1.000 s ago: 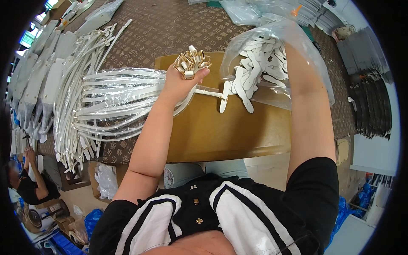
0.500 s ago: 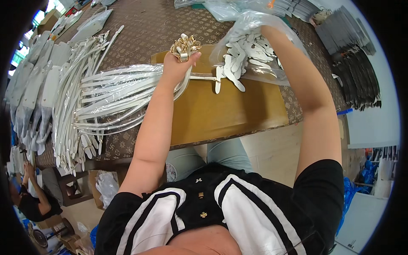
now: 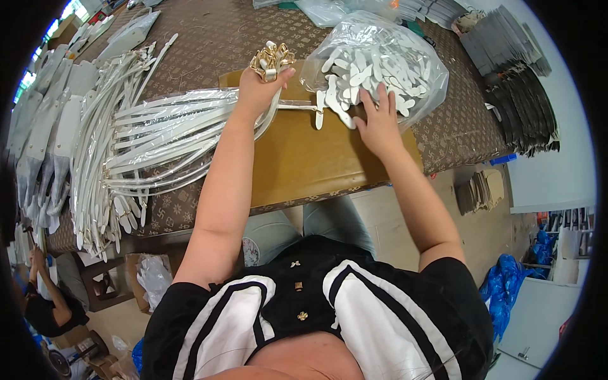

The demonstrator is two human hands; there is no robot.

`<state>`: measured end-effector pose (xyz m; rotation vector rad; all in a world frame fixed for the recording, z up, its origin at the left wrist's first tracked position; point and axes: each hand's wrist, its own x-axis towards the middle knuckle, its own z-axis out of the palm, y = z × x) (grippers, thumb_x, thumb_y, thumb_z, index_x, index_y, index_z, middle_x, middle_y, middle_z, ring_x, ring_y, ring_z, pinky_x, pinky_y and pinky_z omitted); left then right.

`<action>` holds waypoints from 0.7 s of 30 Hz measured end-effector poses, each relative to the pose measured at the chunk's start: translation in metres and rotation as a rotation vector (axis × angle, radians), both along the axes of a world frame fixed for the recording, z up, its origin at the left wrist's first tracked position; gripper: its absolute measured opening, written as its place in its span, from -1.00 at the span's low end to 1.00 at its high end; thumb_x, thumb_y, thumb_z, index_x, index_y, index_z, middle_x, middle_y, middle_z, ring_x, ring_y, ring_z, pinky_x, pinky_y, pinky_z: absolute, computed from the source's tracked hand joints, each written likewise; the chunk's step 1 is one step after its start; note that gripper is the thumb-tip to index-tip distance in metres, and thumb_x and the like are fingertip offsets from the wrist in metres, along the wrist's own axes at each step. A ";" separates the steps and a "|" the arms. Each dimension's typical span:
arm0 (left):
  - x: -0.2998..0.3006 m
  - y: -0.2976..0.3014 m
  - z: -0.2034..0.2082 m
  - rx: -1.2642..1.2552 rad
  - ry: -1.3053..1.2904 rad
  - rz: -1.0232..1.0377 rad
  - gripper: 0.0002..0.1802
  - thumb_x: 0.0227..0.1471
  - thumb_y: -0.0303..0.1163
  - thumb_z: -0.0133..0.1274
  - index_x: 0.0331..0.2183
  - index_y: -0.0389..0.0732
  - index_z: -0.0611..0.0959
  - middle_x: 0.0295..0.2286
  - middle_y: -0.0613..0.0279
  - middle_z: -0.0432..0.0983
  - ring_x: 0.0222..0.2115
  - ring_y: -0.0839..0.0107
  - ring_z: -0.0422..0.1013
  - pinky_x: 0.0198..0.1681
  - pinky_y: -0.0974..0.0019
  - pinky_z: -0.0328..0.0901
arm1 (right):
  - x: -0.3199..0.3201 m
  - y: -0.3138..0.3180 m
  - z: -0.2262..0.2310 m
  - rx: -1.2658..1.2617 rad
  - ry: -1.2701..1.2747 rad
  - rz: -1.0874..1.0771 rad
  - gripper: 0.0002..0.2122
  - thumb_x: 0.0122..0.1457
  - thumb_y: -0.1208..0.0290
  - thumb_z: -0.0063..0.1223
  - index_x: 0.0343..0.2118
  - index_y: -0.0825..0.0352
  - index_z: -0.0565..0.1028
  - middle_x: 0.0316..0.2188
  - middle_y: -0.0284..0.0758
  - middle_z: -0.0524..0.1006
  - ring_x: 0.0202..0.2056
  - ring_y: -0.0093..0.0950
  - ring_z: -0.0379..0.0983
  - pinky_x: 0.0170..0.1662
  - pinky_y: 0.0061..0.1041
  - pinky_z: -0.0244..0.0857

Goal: Assembling small white plastic components onto gold-colored circular rings.

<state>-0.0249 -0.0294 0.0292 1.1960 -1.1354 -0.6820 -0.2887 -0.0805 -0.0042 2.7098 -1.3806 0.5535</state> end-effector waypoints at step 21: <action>0.030 0.003 0.005 -0.180 0.072 0.178 -0.75 -0.15 -0.39 0.23 -0.38 -0.29 0.58 -0.54 0.30 0.52 -0.58 0.59 0.38 -0.50 0.49 0.27 | 0.127 -0.035 0.006 0.057 -0.182 0.350 -0.83 -0.17 0.39 0.22 -0.46 0.28 0.56 -0.46 -0.33 0.52 -0.37 -0.31 0.43 -0.21 -0.41 0.25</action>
